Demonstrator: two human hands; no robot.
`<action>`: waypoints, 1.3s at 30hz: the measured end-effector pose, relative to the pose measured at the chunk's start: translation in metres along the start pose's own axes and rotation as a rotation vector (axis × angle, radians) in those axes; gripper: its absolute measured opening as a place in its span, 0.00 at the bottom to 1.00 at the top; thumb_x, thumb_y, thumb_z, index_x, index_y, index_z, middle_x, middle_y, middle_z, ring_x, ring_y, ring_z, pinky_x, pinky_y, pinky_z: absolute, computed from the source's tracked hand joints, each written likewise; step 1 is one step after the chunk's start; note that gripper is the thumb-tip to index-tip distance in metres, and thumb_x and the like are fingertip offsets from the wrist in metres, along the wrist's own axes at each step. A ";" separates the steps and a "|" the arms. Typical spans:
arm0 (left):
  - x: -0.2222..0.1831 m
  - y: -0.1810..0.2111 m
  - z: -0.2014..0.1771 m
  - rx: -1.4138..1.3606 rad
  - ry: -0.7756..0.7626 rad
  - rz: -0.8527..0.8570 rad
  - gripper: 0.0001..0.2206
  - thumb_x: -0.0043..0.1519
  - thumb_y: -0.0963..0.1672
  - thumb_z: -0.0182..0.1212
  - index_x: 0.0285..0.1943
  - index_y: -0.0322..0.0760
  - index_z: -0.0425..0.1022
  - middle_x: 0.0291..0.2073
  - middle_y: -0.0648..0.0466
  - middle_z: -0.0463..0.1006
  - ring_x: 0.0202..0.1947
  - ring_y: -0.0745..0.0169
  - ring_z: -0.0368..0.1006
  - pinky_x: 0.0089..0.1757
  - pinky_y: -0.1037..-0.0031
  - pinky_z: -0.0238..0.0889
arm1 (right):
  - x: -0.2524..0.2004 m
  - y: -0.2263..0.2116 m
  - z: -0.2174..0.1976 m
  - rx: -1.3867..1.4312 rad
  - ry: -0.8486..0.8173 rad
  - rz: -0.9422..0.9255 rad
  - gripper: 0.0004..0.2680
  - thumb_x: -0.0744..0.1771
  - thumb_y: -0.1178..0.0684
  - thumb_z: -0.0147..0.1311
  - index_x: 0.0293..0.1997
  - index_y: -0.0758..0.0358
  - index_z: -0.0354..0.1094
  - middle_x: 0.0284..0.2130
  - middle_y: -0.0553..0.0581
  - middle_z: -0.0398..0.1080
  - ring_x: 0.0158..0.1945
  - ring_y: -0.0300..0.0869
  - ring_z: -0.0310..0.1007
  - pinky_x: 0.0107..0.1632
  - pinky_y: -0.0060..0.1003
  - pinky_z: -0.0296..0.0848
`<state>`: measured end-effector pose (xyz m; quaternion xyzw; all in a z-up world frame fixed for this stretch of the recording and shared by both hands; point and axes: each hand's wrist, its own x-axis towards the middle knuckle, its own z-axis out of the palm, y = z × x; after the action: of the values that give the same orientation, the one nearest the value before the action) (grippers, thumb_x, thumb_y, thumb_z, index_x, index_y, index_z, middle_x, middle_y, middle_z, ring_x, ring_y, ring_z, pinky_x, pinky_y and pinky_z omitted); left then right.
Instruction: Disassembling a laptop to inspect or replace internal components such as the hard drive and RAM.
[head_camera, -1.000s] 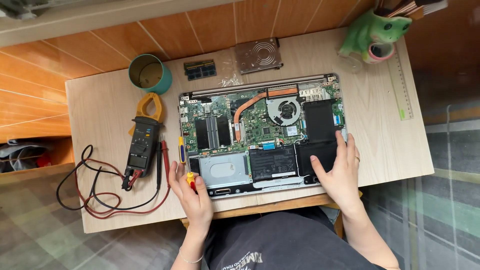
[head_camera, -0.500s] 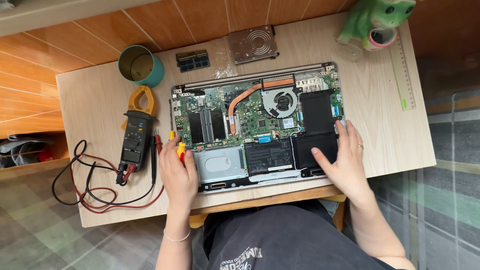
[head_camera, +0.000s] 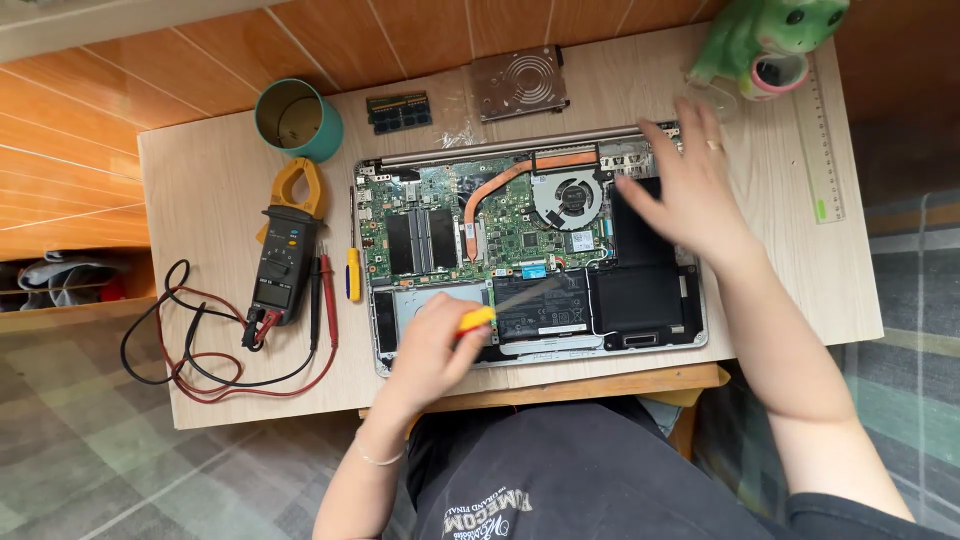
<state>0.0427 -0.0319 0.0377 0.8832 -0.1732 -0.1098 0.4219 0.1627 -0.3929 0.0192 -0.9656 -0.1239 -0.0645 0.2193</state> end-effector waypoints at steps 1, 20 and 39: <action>0.002 0.007 0.009 0.003 0.003 0.001 0.09 0.62 0.43 0.65 0.49 0.36 0.78 0.39 0.48 0.80 0.42 0.47 0.76 0.44 0.62 0.69 | 0.010 0.007 0.008 0.001 0.003 -0.002 0.27 0.68 0.42 0.59 0.73 0.65 0.58 0.73 0.78 0.46 0.77 0.73 0.38 0.74 0.67 0.47; 0.006 0.030 0.051 -0.066 -0.080 0.292 0.18 0.63 0.42 0.59 0.61 0.30 0.71 0.54 0.43 0.77 0.56 0.41 0.71 0.56 0.55 0.63 | 0.015 -0.004 0.017 0.232 0.029 -0.292 0.08 0.65 0.54 0.66 0.47 0.59 0.77 0.44 0.58 0.70 0.53 0.53 0.69 0.56 0.47 0.69; 0.036 0.042 -0.014 0.337 0.067 0.106 0.11 0.66 0.45 0.61 0.54 0.39 0.78 0.30 0.52 0.79 0.32 0.55 0.77 0.32 0.65 0.69 | 0.015 -0.018 -0.008 0.178 -0.352 -0.405 0.06 0.62 0.48 0.65 0.36 0.55 0.78 0.28 0.52 0.71 0.33 0.49 0.74 0.36 0.43 0.72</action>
<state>0.0717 -0.0610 0.0770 0.9342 -0.2213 -0.0275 0.2784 0.1714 -0.3779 0.0366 -0.8945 -0.3558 0.0727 0.2608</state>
